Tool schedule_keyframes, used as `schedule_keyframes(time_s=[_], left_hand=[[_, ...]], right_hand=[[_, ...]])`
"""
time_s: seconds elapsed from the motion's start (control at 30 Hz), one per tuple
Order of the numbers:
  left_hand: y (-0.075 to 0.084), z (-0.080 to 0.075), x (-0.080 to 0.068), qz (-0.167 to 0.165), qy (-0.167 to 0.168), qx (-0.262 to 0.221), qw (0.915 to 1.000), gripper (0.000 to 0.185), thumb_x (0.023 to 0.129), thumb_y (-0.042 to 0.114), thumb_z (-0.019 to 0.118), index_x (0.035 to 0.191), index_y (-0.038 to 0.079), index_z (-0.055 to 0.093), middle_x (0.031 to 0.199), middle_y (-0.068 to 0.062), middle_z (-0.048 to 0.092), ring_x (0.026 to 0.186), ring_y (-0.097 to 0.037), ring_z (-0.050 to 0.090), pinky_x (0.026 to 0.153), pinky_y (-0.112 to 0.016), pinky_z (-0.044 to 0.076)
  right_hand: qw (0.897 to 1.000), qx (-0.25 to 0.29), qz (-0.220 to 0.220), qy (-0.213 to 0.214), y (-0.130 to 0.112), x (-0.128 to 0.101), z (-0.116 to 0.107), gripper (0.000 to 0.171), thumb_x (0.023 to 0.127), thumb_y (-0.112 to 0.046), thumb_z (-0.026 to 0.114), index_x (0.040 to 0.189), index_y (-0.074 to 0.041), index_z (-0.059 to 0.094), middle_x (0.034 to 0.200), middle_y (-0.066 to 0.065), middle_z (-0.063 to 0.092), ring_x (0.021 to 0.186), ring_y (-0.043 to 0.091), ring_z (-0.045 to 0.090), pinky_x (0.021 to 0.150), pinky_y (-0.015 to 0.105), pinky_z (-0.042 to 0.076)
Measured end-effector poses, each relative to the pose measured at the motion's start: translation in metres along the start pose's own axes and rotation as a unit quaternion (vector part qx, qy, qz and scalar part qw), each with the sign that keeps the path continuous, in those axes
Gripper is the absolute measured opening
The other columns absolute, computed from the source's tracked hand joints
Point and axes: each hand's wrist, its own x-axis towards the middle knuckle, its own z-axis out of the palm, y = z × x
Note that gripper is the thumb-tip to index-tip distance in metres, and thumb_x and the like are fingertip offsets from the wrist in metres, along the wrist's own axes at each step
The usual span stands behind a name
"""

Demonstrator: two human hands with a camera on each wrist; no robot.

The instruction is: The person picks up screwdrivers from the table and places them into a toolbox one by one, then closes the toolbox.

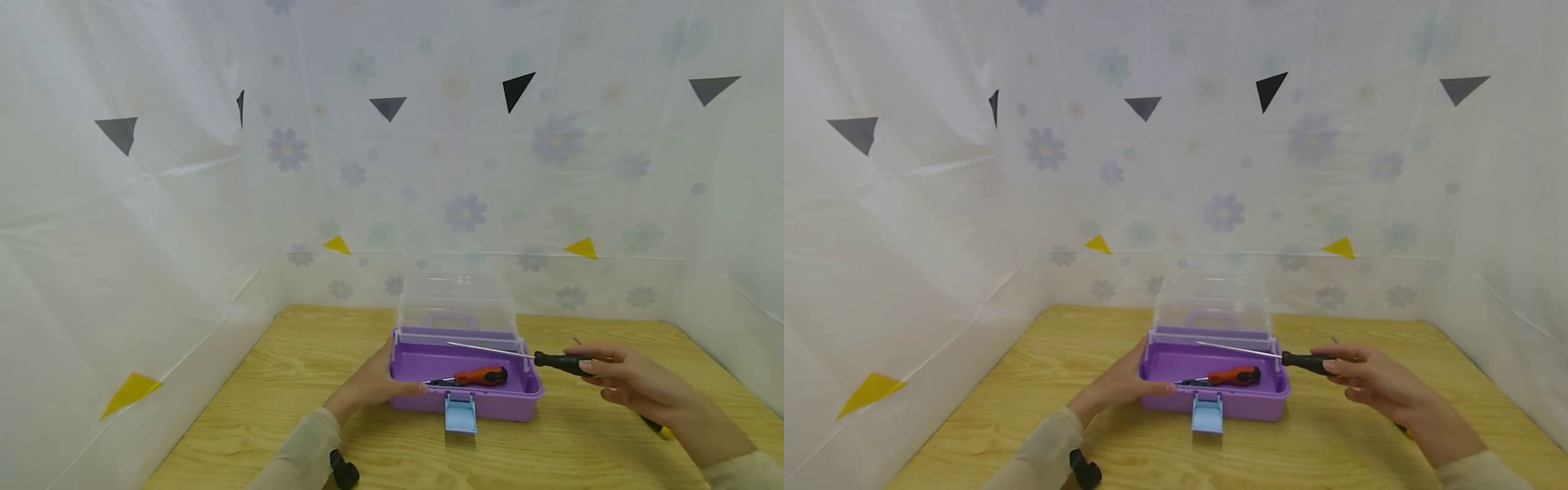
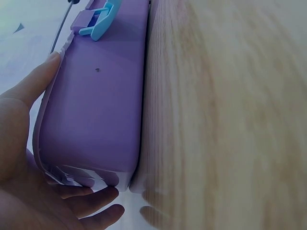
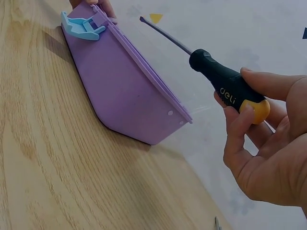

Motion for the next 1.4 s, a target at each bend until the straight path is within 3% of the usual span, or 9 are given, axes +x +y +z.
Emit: schedule_keyframes(time_s=[0.1, 0.2, 0.33, 0.47, 1.07, 1.23, 1.4], left_hand=[[0.000, 0.001, 0.000, 0.003, -0.003, -0.006, 1.0000, 0.113, 0.081, 0.036, 0.089, 0.165, 0.020, 0.015, 0.146, -0.010, 0.052, 0.126, -0.040, 0.056, 0.105, -0.057, 0.045], [0.001, 0.001, 0.001, 0.008, -0.009, -0.011, 0.9999, 0.113, 0.082, 0.034, 0.088, 0.165, 0.016, 0.014, 0.147, -0.017, 0.051, 0.126, -0.040, 0.057, 0.105, -0.059, 0.045], [0.000, 0.001, 0.002, 0.011, -0.009, -0.007, 0.9999, 0.115, 0.081, 0.035, 0.089, 0.165, 0.013, 0.014, 0.147, -0.018, 0.051, 0.125, -0.038, 0.057, 0.105, -0.060, 0.045], [0.001, 0.000, 0.001, 0.009, -0.007, 0.001, 0.9999, 0.116, 0.081, 0.036, 0.089, 0.165, 0.014, 0.013, 0.147, -0.014, 0.052, 0.125, -0.034, 0.058, 0.105, -0.058, 0.045], [0.000, -0.001, 0.002, 0.010, -0.011, 0.015, 0.9998, 0.115, 0.083, 0.038, 0.087, 0.166, 0.016, 0.011, 0.149, -0.012, 0.050, 0.127, -0.030, 0.057, 0.106, -0.055, 0.044], [0.000, -0.002, 0.002, 0.012, -0.009, 0.012, 0.9998, 0.115, 0.082, 0.038, 0.087, 0.166, 0.016, 0.011, 0.150, -0.015, 0.049, 0.129, -0.035, 0.055, 0.107, -0.058, 0.043], [-0.001, -0.001, 0.002, 0.008, -0.003, 0.018, 0.9998, 0.119, 0.081, 0.038, 0.089, 0.167, 0.015, 0.010, 0.150, -0.015, 0.049, 0.126, -0.033, 0.057, 0.106, -0.057, 0.044]], right_hand=[[1.000, -0.014, 0.009, 0.015, 0.001, 0.004, 0.003, 0.038, 0.112, -0.011, 0.045, 0.140, -0.023, 0.067, 0.165, 0.007, 0.019, 0.101, 0.012, 0.059, 0.067, 0.022, 0.048], [0.999, -0.026, 0.014, 0.026, 0.002, 0.008, 0.006, 0.036, 0.111, -0.012, 0.047, 0.141, -0.021, 0.066, 0.164, 0.015, 0.008, 0.098, 0.013, 0.058, 0.067, 0.023, 0.048], [0.999, -0.029, 0.007, 0.019, -0.001, 0.011, 0.010, 0.036, 0.111, -0.011, 0.048, 0.141, -0.019, 0.066, 0.142, -0.009, 0.039, 0.099, 0.015, 0.059, 0.068, 0.024, 0.048], [1.000, -0.025, 0.002, 0.002, -0.003, 0.015, 0.015, 0.036, 0.111, -0.009, 0.047, 0.139, -0.019, 0.068, 0.136, -0.004, 0.048, 0.099, 0.015, 0.060, 0.069, 0.024, 0.048], [1.000, -0.019, 0.009, 0.006, -0.003, 0.030, 0.025, 0.033, 0.110, -0.009, 0.050, 0.135, -0.018, 0.070, 0.130, 0.008, 0.052, 0.089, 0.009, 0.060, 0.066, 0.019, 0.049], [0.996, -0.070, 0.016, 0.046, -0.005, 0.034, 0.033, 0.031, 0.108, -0.015, 0.057, 0.137, -0.013, 0.068, 0.131, 0.006, 0.048, 0.091, 0.011, 0.059, 0.067, 0.022, 0.048], [0.986, -0.144, 0.026, 0.083, -0.007, 0.043, 0.042, 0.041, 0.104, -0.021, 0.065, 0.141, -0.003, 0.062, 0.134, 0.006, 0.050, 0.099, 0.018, 0.056, 0.069, 0.030, 0.045]])
